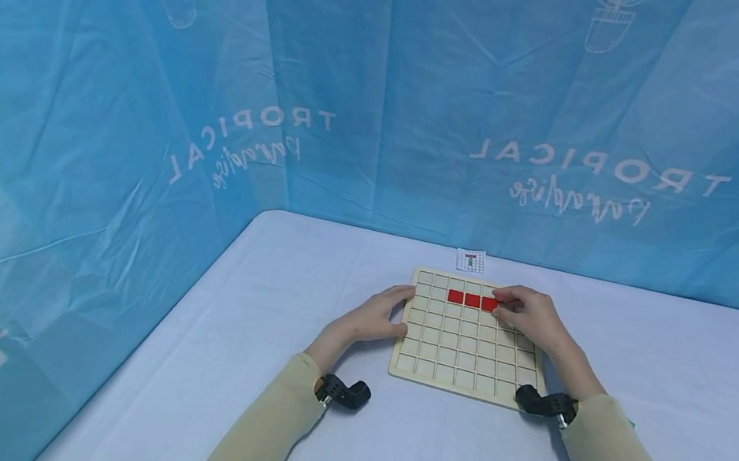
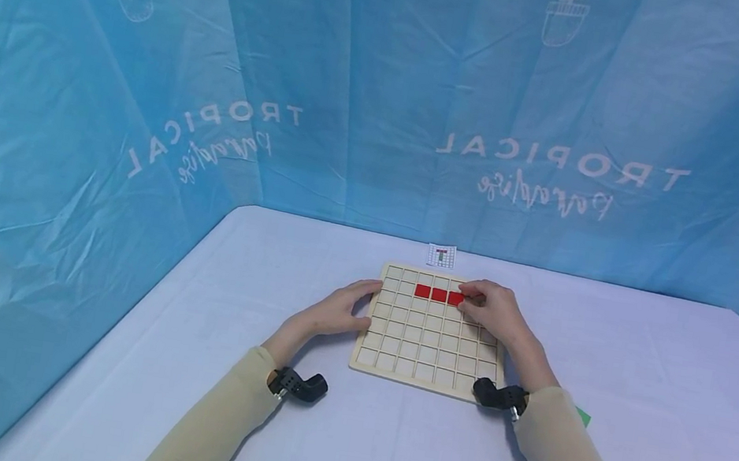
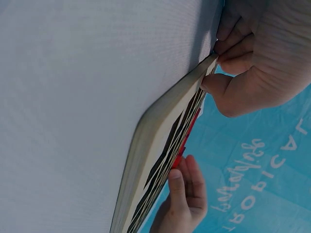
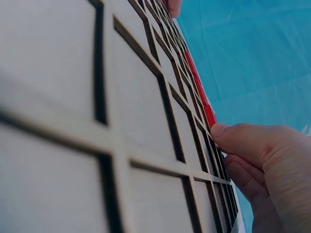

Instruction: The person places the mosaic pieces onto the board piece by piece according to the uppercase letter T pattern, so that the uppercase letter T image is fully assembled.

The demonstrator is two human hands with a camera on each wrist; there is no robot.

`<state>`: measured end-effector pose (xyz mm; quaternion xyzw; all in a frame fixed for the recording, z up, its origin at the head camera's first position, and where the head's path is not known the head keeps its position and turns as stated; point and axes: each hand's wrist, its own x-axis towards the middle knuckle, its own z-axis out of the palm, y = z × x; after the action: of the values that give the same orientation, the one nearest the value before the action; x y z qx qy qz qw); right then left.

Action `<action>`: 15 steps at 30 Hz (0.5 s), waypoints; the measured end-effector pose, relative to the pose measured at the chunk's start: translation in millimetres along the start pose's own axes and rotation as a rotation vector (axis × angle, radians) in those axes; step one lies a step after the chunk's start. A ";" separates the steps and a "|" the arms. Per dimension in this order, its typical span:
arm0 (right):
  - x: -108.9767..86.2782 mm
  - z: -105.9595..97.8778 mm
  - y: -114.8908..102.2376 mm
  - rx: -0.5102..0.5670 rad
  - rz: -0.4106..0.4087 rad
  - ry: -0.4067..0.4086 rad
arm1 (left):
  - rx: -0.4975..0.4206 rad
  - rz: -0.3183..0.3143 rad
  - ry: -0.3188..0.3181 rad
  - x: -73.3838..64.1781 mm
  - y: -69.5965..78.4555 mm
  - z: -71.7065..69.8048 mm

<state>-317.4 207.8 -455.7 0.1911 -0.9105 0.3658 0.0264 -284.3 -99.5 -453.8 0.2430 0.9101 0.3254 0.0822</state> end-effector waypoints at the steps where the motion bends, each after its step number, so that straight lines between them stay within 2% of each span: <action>1: -0.1 -0.1 -0.3 -0.001 0.000 -0.003 | -0.001 0.000 0.001 0.0 0.0 0.2; 10: -1.1 -2.2 -3.8 0.017 0.004 -0.004 | 0.005 0.008 -0.003 -0.9 0.5 -0.1; 12: 0.0 -3.7 -5.6 0.057 0.034 0.004 | 0.009 0.004 -0.006 -0.8 0.3 -0.3; 15: 3.6 -8.4 -10.7 0.173 0.078 0.017 | 0.010 -0.003 -0.007 -0.6 0.2 -1.0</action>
<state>-317.5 205.2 -441.8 0.1539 -0.8820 0.4453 0.0035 -284.0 -100.3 -452.9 0.2433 0.9118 0.3198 0.0845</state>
